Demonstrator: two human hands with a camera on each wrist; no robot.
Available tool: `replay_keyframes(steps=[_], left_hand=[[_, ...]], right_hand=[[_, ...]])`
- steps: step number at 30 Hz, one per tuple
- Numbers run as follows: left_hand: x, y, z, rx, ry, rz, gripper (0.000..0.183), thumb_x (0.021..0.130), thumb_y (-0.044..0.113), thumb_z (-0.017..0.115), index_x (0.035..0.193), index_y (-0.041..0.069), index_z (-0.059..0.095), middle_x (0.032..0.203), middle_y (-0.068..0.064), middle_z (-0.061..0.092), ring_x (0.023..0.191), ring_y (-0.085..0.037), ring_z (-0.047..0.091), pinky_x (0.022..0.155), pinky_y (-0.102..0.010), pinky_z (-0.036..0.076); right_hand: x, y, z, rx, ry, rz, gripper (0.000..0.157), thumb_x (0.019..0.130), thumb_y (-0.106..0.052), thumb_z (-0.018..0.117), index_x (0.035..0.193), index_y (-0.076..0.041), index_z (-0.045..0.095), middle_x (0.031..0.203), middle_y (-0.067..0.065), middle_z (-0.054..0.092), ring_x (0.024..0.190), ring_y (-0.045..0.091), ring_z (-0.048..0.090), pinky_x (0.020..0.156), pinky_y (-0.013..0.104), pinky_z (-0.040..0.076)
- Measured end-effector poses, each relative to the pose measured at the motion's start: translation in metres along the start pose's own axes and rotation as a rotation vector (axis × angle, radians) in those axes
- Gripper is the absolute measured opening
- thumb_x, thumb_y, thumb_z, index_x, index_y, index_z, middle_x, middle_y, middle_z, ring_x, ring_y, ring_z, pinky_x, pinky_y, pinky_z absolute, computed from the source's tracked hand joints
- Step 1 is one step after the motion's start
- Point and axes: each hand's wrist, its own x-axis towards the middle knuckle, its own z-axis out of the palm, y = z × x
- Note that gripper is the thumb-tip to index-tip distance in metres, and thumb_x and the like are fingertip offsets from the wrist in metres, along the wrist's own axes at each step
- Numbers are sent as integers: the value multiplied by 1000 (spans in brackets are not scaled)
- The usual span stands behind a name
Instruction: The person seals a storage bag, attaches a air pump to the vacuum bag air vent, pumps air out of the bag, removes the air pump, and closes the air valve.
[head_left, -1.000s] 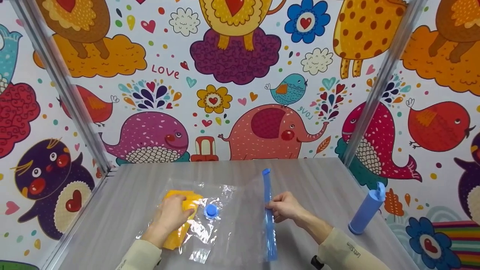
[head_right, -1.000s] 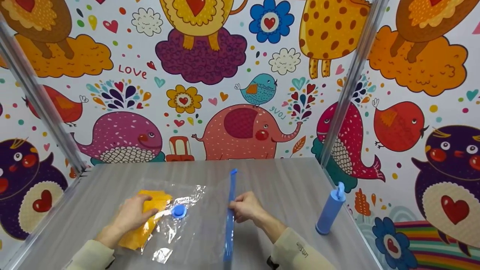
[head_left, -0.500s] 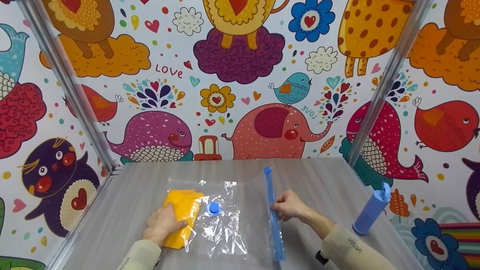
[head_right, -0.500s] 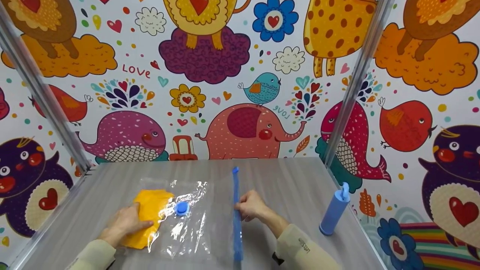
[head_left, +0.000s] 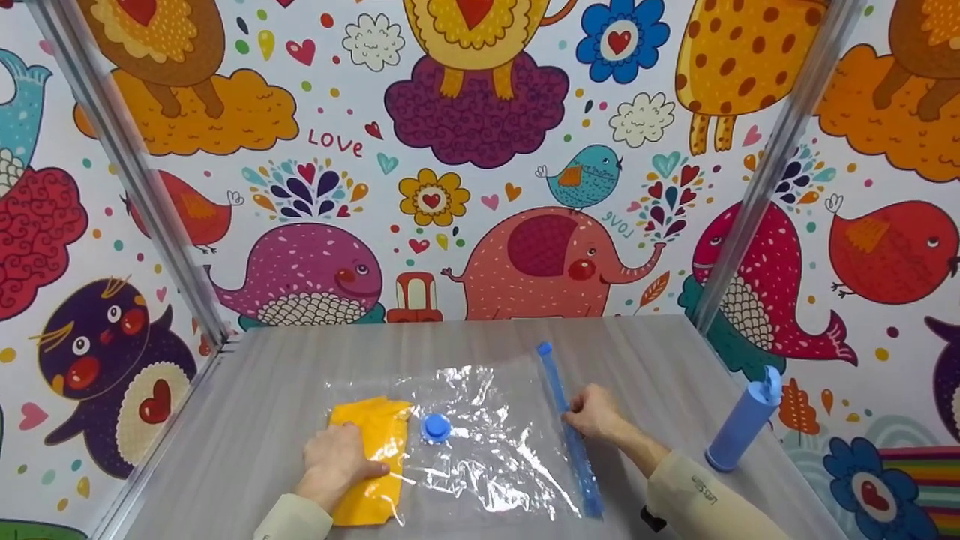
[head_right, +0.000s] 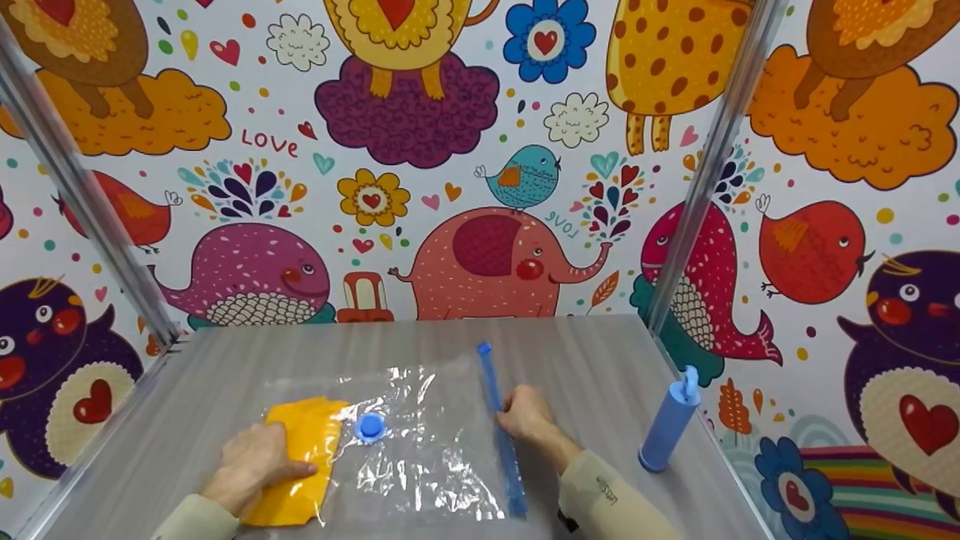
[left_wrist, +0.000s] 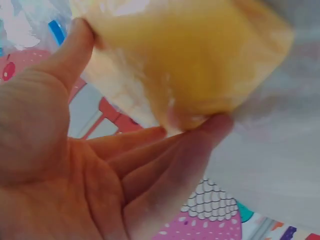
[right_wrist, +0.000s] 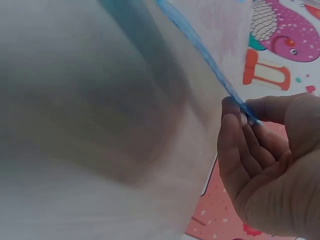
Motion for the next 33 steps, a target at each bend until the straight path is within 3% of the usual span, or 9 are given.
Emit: replay_keyframes(steps=[5, 8, 13, 17, 21, 24, 27, 30, 33], left_hand=[[-6, 10, -4, 69, -12, 30, 78, 69, 59, 104, 104, -3, 73, 91, -14, 72, 81, -28, 66, 83, -50, 66], [-7, 13, -6, 104, -5, 33, 80, 68, 61, 104, 104, -3, 73, 90, -14, 72, 80, -29, 68, 81, -49, 67], [0, 17, -8, 90, 92, 56, 72, 69, 58, 103, 95, 0, 71, 82, -12, 68, 73, -28, 67, 72, -48, 67], [12, 24, -6, 6, 187, 116, 50, 83, 46, 97, 87, 4, 70, 73, -8, 61, 65, -25, 59, 60, -42, 59], [24, 32, 2, -58, 212, 186, 37, 94, 40, 89, 88, 8, 71, 71, -6, 58, 63, -23, 55, 57, -38, 50], [29, 37, 10, -80, 197, 248, 37, 95, 42, 87, 105, 7, 77, 87, -10, 72, 75, -27, 65, 67, -44, 60], [30, 40, 17, -87, 137, 313, 55, 94, 46, 88, 129, 5, 75, 122, -20, 77, 107, -38, 72, 97, -58, 66], [29, 41, 24, -99, 51, 343, 76, 92, 51, 89, 148, 5, 66, 154, -30, 64, 145, -52, 59, 121, -73, 50], [24, 43, 32, -111, -12, 347, 91, 88, 54, 92, 159, 8, 59, 170, -35, 48, 160, -60, 43, 127, -81, 38]], right_hand=[[11, 47, 6, -171, 62, -113, 26, 82, -20, 88, 65, -9, 73, 61, -5, 65, 56, 12, 55, 50, 30, 46], [10, 51, 6, -272, 69, -83, 24, 80, -25, 93, 71, -8, 78, 68, 2, 74, 62, 16, 64, 56, 36, 58], [0, 15, -3, -382, 47, 63, 17, 79, -18, 94, 76, -7, 81, 76, 7, 80, 70, 22, 72, 67, 45, 66], [2, -1, -7, -426, 73, 94, 14, 81, -18, 93, 79, -11, 81, 79, 5, 81, 73, 23, 74, 71, 48, 67], [5, -16, -6, -417, 59, 69, 12, 84, -18, 91, 80, -13, 81, 80, 3, 80, 74, 20, 73, 71, 47, 66], [7, -28, -2, -422, 31, 31, 11, 85, -20, 91, 83, -14, 82, 81, 2, 80, 74, 20, 73, 71, 47, 65], [11, -40, 4, -439, 19, -35, 11, 85, -23, 90, 85, -14, 83, 84, 1, 81, 77, 21, 74, 71, 48, 65], [18, -49, 14, -433, -1, -180, 12, 86, -23, 88, 91, -12, 84, 85, 1, 84, 79, 23, 78, 71, 46, 65], [24, -55, 24, -401, -52, -350, 16, 90, -20, 85, 99, -7, 84, 86, 5, 85, 79, 23, 80, 71, 39, 66]])
